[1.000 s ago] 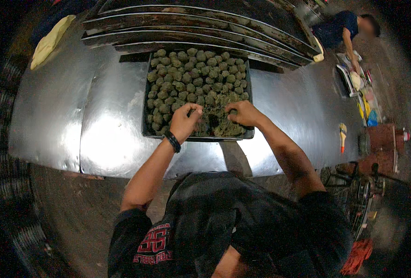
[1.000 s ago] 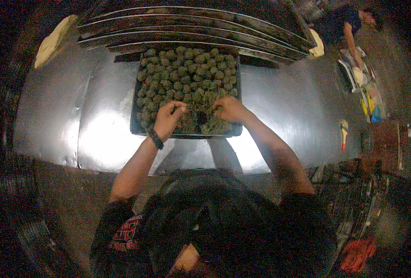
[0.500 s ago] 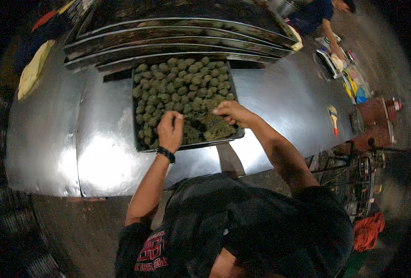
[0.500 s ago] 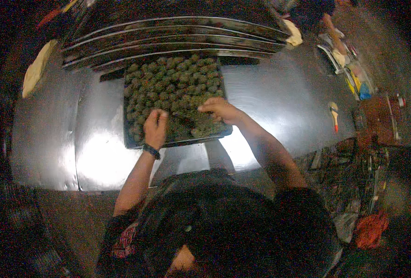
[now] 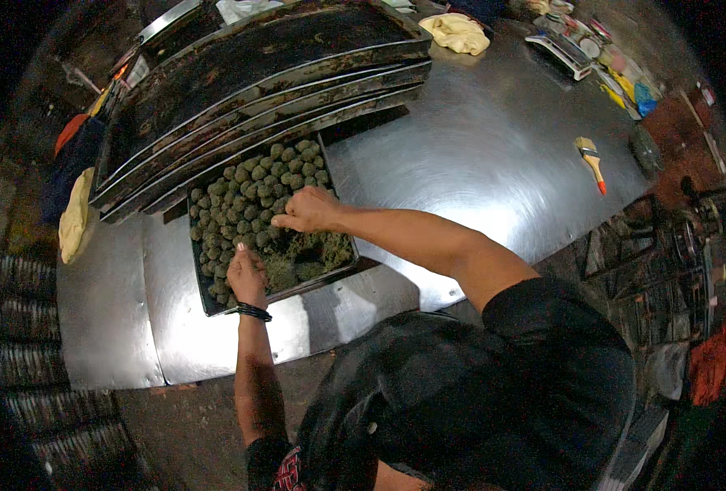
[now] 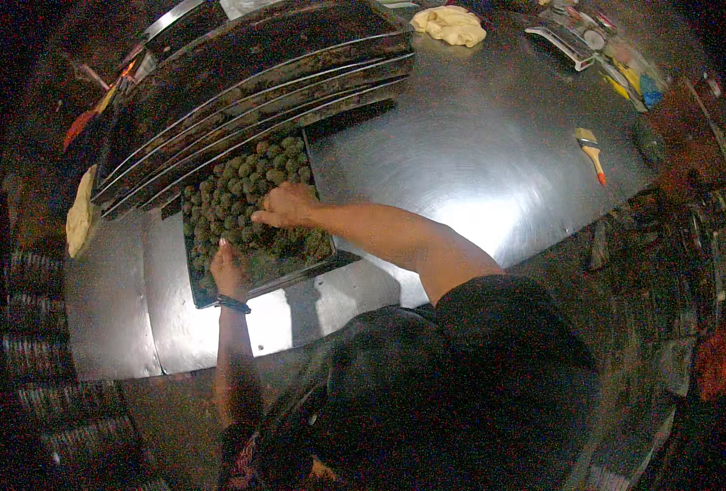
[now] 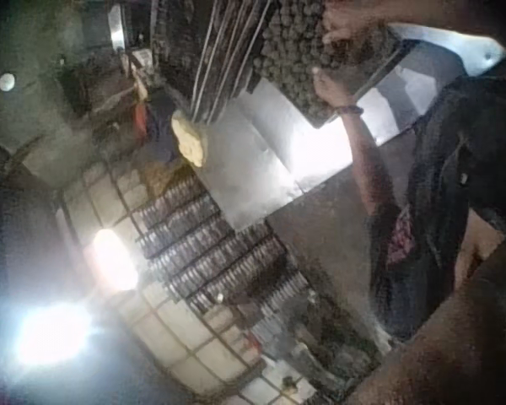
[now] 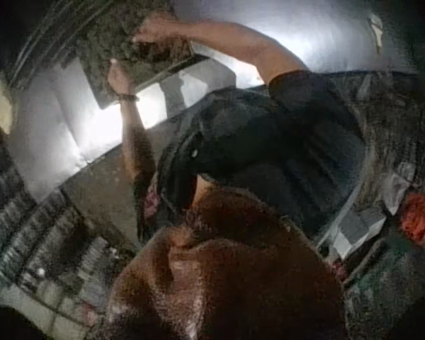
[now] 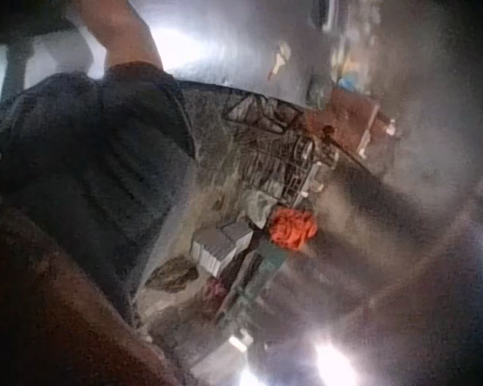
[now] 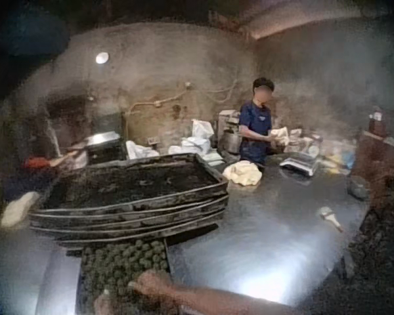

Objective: The person arranges small green food items on a metal tray by hand, picking them up and placing them in rows. Another person is visible in the background working with dough.

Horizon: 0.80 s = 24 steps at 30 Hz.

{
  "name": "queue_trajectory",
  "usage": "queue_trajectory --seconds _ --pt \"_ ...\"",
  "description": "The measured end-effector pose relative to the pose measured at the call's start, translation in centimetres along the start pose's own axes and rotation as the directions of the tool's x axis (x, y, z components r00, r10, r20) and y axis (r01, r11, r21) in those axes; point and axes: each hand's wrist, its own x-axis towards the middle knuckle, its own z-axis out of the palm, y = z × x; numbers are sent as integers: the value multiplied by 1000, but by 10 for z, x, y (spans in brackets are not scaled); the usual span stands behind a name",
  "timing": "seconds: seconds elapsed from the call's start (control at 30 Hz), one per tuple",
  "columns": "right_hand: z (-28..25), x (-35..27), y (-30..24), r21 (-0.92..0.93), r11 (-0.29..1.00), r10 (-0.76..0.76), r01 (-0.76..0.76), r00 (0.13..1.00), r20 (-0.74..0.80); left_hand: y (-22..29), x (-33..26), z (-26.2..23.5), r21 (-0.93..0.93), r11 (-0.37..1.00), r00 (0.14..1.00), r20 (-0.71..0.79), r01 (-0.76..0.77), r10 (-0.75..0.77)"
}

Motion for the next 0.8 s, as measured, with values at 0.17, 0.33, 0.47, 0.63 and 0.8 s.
queue_trajectory --seconds 0.17,0.33,0.47,0.63,0.8 --pt "32 -7 24 705 651 80 -280 950 303 10 -21 23 -185 963 978 -32 199 -208" --pt "26 -19 12 899 89 121 -429 900 418 0 -29 5 -403 875 943 294 269 -154" --pt "28 -33 10 894 -23 424 -448 805 414 -6 -19 15 -642 648 911 259 410 -320" --pt "28 -32 12 898 -153 404 -412 804 437 -23 -2 13 -531 703 881 302 473 -365" --pt "18 -28 -22 946 13 445 -323 849 284 12 7 12 -561 676 875 231 477 -426"
